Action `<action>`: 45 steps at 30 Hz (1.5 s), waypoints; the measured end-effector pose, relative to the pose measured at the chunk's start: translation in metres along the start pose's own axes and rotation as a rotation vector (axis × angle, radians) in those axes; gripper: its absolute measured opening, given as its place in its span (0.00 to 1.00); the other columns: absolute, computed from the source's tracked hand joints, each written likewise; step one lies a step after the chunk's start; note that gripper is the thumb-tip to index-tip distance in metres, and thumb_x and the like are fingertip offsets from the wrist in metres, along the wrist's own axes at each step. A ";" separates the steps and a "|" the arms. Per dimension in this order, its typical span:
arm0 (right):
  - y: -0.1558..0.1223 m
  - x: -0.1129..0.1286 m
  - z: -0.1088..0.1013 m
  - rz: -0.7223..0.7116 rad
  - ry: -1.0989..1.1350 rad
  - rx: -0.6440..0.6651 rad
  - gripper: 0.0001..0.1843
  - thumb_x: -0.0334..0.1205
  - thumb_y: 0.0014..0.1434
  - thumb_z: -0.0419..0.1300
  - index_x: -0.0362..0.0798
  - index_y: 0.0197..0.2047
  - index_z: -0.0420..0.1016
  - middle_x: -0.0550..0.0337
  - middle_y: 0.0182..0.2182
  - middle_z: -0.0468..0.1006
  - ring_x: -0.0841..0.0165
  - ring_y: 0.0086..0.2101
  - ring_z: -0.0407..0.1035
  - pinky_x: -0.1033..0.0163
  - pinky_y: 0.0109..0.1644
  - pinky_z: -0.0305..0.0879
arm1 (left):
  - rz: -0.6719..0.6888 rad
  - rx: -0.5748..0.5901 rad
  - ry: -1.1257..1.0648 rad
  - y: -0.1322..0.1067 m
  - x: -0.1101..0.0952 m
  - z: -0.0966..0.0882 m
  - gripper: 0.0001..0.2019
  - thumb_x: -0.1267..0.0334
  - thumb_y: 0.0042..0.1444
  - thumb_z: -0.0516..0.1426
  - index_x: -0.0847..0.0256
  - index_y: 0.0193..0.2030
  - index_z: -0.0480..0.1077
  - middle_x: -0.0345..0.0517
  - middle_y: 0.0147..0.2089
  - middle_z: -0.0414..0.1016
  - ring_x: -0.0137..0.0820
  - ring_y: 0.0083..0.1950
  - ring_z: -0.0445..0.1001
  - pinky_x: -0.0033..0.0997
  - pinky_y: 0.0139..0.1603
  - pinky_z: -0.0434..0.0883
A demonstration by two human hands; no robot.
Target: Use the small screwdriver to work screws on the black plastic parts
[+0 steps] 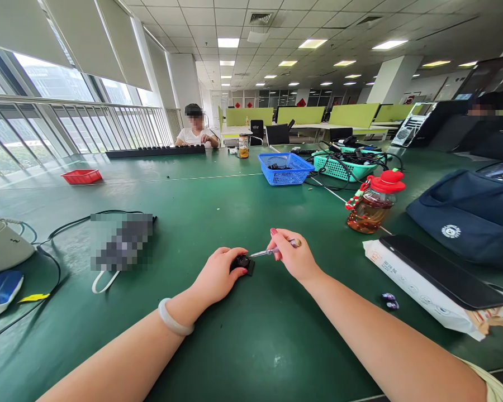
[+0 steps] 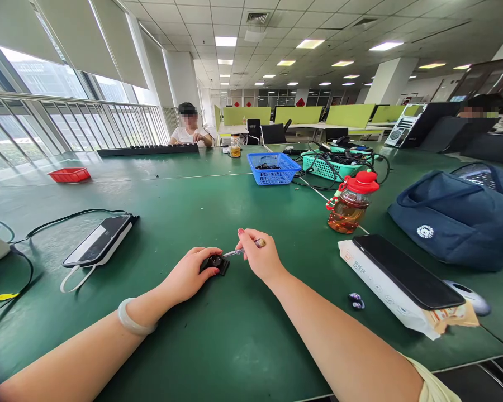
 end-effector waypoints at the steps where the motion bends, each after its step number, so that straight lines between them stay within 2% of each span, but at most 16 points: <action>1: 0.002 -0.003 0.000 0.030 0.014 0.000 0.27 0.60 0.59 0.53 0.48 0.19 0.68 0.65 0.13 0.63 0.73 0.18 0.58 0.65 0.24 0.55 | -0.001 0.002 -0.002 0.000 0.000 0.000 0.19 0.66 0.60 0.58 0.54 0.58 0.70 0.50 0.55 0.74 0.41 0.61 0.67 0.45 0.66 0.65; 6: 0.010 -0.016 -0.004 0.117 0.054 -0.002 0.27 0.60 0.59 0.53 0.48 0.18 0.69 0.65 0.11 0.63 0.74 0.16 0.56 0.65 0.23 0.53 | -0.003 0.000 -0.007 0.001 0.002 0.000 0.17 0.63 0.60 0.58 0.52 0.56 0.72 0.48 0.54 0.74 0.41 0.60 0.68 0.46 0.64 0.66; 11: 0.007 0.001 0.003 -0.033 -0.022 0.134 0.27 0.59 0.59 0.55 0.48 0.18 0.68 0.65 0.13 0.63 0.73 0.18 0.58 0.65 0.25 0.55 | 0.028 -0.012 -0.020 0.002 0.003 0.000 0.17 0.62 0.60 0.57 0.52 0.56 0.72 0.48 0.54 0.74 0.42 0.60 0.69 0.47 0.64 0.66; 14: 0.006 0.004 0.003 -0.052 -0.021 0.132 0.27 0.58 0.59 0.55 0.48 0.17 0.68 0.65 0.13 0.63 0.73 0.18 0.58 0.65 0.25 0.56 | 0.022 -0.017 -0.024 0.002 0.004 0.000 0.17 0.63 0.59 0.57 0.52 0.56 0.72 0.48 0.55 0.74 0.42 0.59 0.69 0.47 0.65 0.66; 17: 0.011 -0.011 -0.001 0.056 0.085 0.046 0.28 0.59 0.58 0.55 0.48 0.16 0.67 0.64 0.11 0.62 0.74 0.17 0.57 0.65 0.23 0.55 | 0.019 -0.022 -0.024 0.002 0.004 0.000 0.17 0.63 0.59 0.57 0.51 0.55 0.72 0.48 0.54 0.74 0.42 0.60 0.69 0.47 0.64 0.67; 20: 0.017 -0.035 -0.003 0.228 0.290 -0.019 0.28 0.61 0.55 0.58 0.48 0.16 0.66 0.65 0.08 0.60 0.76 0.13 0.51 0.66 0.18 0.48 | 0.007 -0.022 -0.020 0.002 0.004 0.000 0.17 0.63 0.59 0.56 0.51 0.56 0.72 0.48 0.54 0.74 0.42 0.60 0.69 0.47 0.64 0.67; 25: 0.016 -0.067 0.002 0.484 0.517 -0.033 0.26 0.58 0.57 0.61 0.48 0.18 0.66 0.66 0.09 0.61 0.77 0.12 0.50 0.67 0.17 0.46 | 0.002 -0.022 -0.013 0.002 0.004 -0.001 0.17 0.62 0.59 0.57 0.50 0.55 0.73 0.47 0.54 0.75 0.42 0.59 0.70 0.46 0.64 0.67; 28: 0.015 -0.074 0.002 0.540 0.530 -0.037 0.26 0.59 0.59 0.60 0.48 0.20 0.66 0.66 0.09 0.61 0.77 0.12 0.51 0.67 0.17 0.48 | 0.004 -0.016 -0.016 0.002 0.003 -0.001 0.17 0.62 0.59 0.57 0.50 0.55 0.73 0.47 0.54 0.74 0.41 0.59 0.70 0.46 0.64 0.67; 31: 0.017 -0.067 0.000 0.470 0.460 -0.029 0.28 0.63 0.56 0.60 0.48 0.20 0.66 0.65 0.09 0.63 0.77 0.11 0.52 0.66 0.17 0.49 | -0.003 -0.012 -0.017 0.002 0.003 -0.001 0.17 0.63 0.59 0.57 0.51 0.55 0.73 0.47 0.54 0.74 0.41 0.58 0.70 0.46 0.64 0.67; 35: 0.017 -0.032 -0.001 0.214 0.273 0.037 0.31 0.66 0.55 0.59 0.47 0.18 0.68 0.63 0.10 0.66 0.76 0.12 0.55 0.66 0.18 0.51 | -0.009 -0.012 -0.016 0.002 0.003 -0.002 0.17 0.64 0.59 0.57 0.51 0.55 0.73 0.48 0.54 0.74 0.41 0.59 0.70 0.47 0.64 0.66; 39: 0.008 -0.005 0.003 0.063 0.080 0.111 0.31 0.66 0.55 0.58 0.48 0.18 0.70 0.63 0.11 0.65 0.75 0.16 0.58 0.67 0.20 0.52 | 0.002 -0.024 -0.020 0.002 0.002 -0.003 0.17 0.65 0.58 0.58 0.51 0.54 0.74 0.47 0.53 0.75 0.41 0.59 0.70 0.46 0.64 0.67; 42: 0.008 -0.005 -0.001 0.065 0.061 0.072 0.31 0.67 0.55 0.58 0.48 0.17 0.71 0.63 0.11 0.64 0.74 0.16 0.58 0.66 0.19 0.51 | 0.006 -0.035 -0.019 0.001 0.002 -0.003 0.17 0.65 0.58 0.58 0.51 0.54 0.74 0.47 0.53 0.75 0.41 0.59 0.70 0.46 0.64 0.67; 45: 0.014 -0.020 -0.006 0.145 0.118 0.028 0.31 0.68 0.52 0.61 0.47 0.18 0.73 0.64 0.11 0.64 0.75 0.15 0.56 0.66 0.19 0.51 | 0.000 -0.034 -0.022 0.001 0.003 -0.003 0.17 0.65 0.58 0.58 0.51 0.55 0.73 0.48 0.54 0.75 0.41 0.59 0.70 0.46 0.65 0.67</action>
Point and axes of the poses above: each hand's wrist, its own y-axis towards the middle knuckle, its own z-axis out of the palm, x = y × z, the point moved 9 cm from there along y, towards the middle knuckle
